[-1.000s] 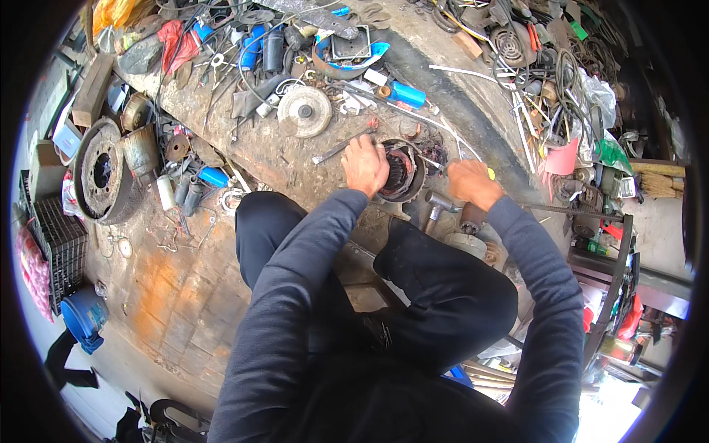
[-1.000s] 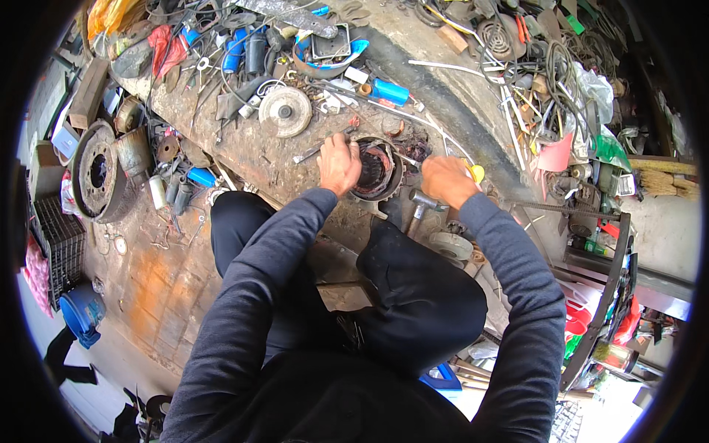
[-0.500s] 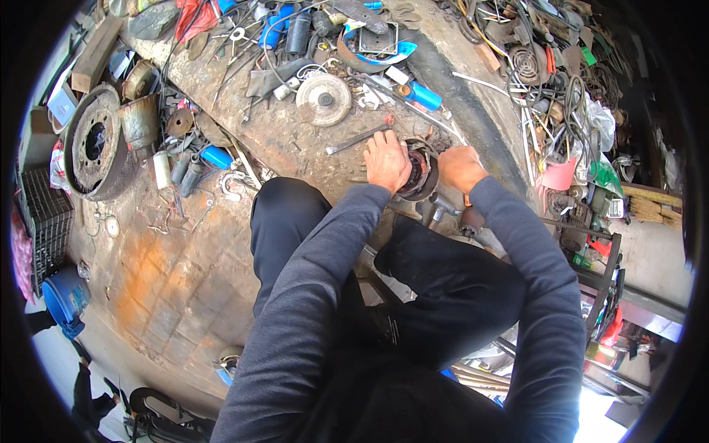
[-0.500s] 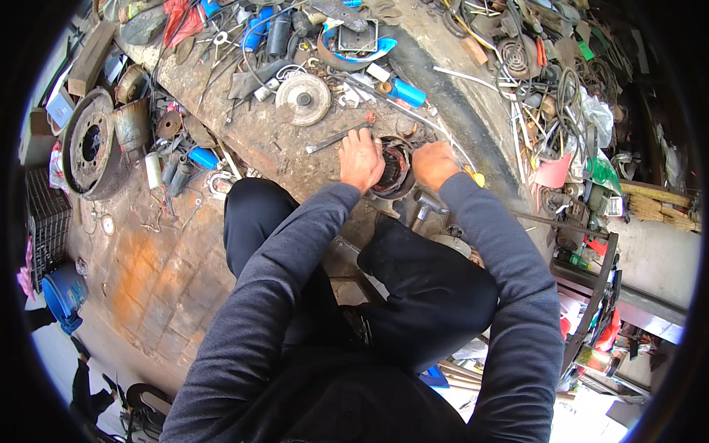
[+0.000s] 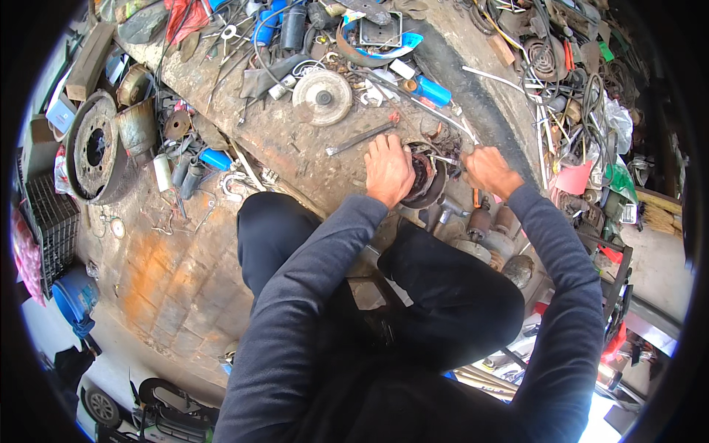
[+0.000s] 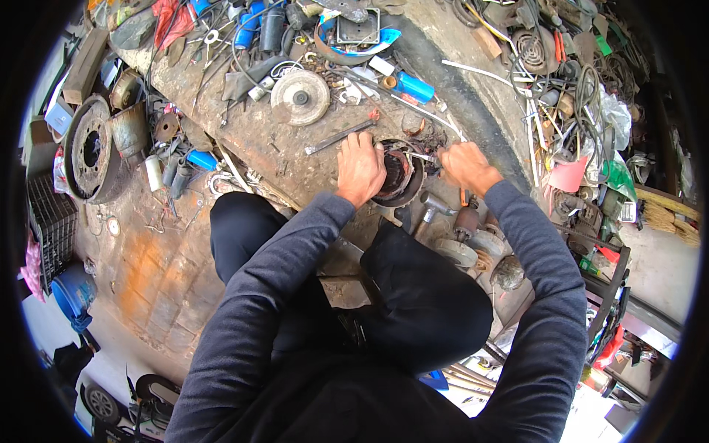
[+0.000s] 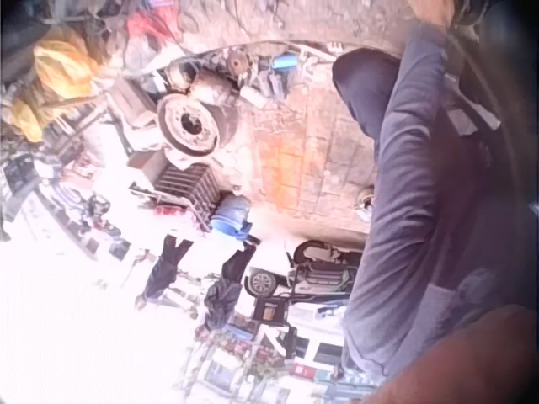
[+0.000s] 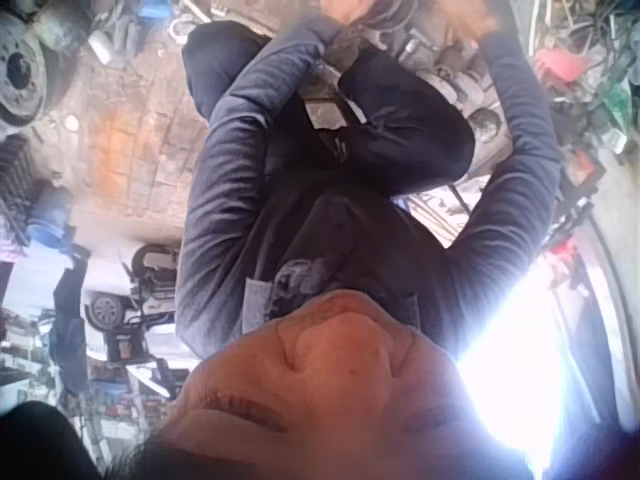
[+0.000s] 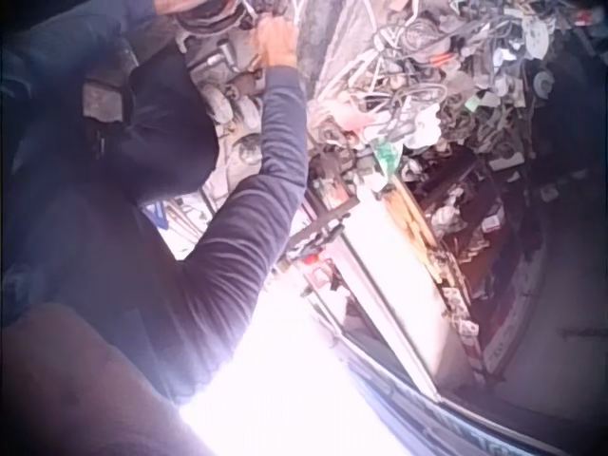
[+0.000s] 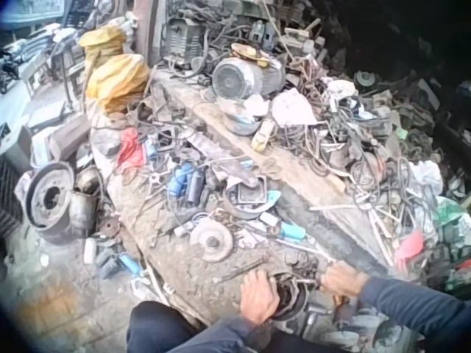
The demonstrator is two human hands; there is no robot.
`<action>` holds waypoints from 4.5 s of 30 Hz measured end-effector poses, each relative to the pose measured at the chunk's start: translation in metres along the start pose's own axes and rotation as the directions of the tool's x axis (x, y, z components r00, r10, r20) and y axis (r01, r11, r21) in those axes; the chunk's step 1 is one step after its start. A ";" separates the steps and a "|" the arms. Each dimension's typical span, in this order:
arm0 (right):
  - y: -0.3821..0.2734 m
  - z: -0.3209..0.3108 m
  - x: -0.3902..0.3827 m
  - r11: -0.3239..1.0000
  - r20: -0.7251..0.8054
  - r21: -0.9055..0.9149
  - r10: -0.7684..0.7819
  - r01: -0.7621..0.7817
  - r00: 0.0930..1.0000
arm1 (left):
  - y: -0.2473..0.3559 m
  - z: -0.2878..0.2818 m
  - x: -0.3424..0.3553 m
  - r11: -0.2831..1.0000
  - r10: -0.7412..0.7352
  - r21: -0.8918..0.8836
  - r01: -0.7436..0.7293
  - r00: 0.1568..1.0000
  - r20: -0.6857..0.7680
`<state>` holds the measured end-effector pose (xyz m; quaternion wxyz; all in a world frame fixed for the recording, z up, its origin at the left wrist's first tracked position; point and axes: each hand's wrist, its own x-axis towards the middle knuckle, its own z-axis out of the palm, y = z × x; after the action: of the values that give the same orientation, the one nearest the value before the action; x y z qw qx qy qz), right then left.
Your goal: The person uses a hammer and a metal rod to repeatedly strike and adjust a cylindrical mechanical part with gear teeth. They also handle a rectangular metal plate and a small metal pin, tapping them into place within the part.
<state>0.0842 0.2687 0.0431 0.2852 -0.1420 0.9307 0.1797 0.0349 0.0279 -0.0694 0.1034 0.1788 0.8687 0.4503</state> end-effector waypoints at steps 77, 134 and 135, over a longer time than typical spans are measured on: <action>-0.071 -0.063 -0.008 0.712 0.337 0.447 0.428 -0.542 0.839 | 0.008 0.001 0.001 0.976 0.186 0.126 -0.177 0.981 -0.063; -0.021 -0.011 0.025 0.935 0.052 0.201 0.289 -0.294 0.956 | 0.007 0.004 -0.004 0.988 0.152 0.046 -0.148 0.984 -0.099; -0.021 -0.006 0.024 0.932 -0.029 0.221 0.300 -0.287 0.953 | 0.007 0.005 -0.003 0.990 0.139 0.019 -0.138 0.989 -0.054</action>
<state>0.0698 0.2436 0.0290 0.2397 0.0247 0.9638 0.1145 0.0407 0.0339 -0.0666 0.0466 0.2270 0.8602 0.4543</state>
